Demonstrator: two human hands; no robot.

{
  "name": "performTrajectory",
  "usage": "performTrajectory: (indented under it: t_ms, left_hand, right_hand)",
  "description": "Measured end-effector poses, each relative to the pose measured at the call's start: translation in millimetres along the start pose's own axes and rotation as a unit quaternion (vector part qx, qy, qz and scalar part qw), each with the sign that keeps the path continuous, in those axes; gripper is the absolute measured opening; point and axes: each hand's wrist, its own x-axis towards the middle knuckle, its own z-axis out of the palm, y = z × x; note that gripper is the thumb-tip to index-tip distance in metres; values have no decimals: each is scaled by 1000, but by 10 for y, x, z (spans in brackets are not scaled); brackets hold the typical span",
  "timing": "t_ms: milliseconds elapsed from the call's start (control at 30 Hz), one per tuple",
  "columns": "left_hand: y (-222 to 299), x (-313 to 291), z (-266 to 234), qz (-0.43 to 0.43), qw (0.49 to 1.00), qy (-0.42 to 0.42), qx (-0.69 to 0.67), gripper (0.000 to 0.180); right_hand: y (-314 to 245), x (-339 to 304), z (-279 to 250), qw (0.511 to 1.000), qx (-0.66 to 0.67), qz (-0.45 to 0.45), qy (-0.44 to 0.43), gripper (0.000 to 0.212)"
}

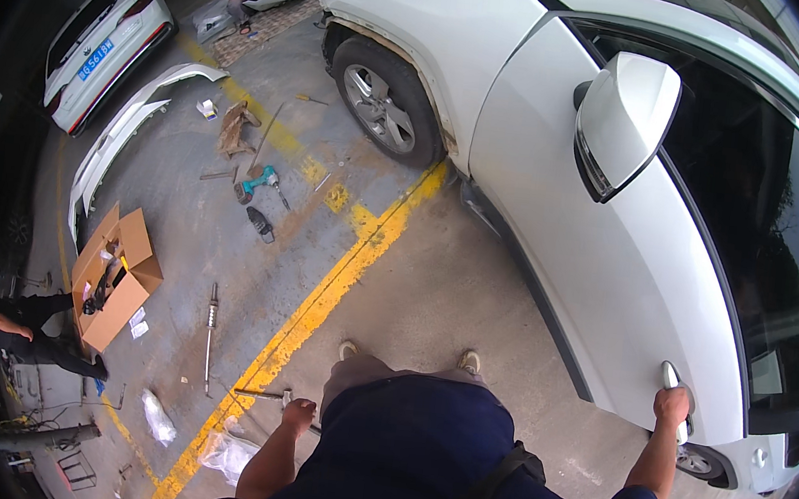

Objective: The person uses a cordless impact driver to remove and install screws on the front fender and door area of a white car. They also fit a black rubber trim along the windshield edge and adjust the fender position.

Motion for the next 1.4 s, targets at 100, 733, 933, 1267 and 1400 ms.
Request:
performTrajectory:
  t_ms: [100, 733, 933, 1267, 1400]
  left_hand:
    - [588, 155, -375, 18, 993, 46, 106, 26]
    - [3740, 2003, -1457, 138, 920, -135, 342, 22]
    - [5462, 2192, -1260, 178, 890, -185, 377, 22]
    - [7242, 3508, -1511, 178, 745, -204, 609, 20]
    - [7803, 3665, -1194, 210, 667, -263, 664, 28]
  right_hand:
    - [-157, -755, -49, 1000, 14, 23, 3, 29]
    - [-1872, -4304, -421, 977, 44, 207, -1, 26]
    - [-2165, -4693, -265, 944, 95, 310, -65, 23]
    - [-3173, -5570, -585, 912, 102, 393, -57, 21]
    - [-3612, -5884, -596, 902, 88, 419, -59, 20]
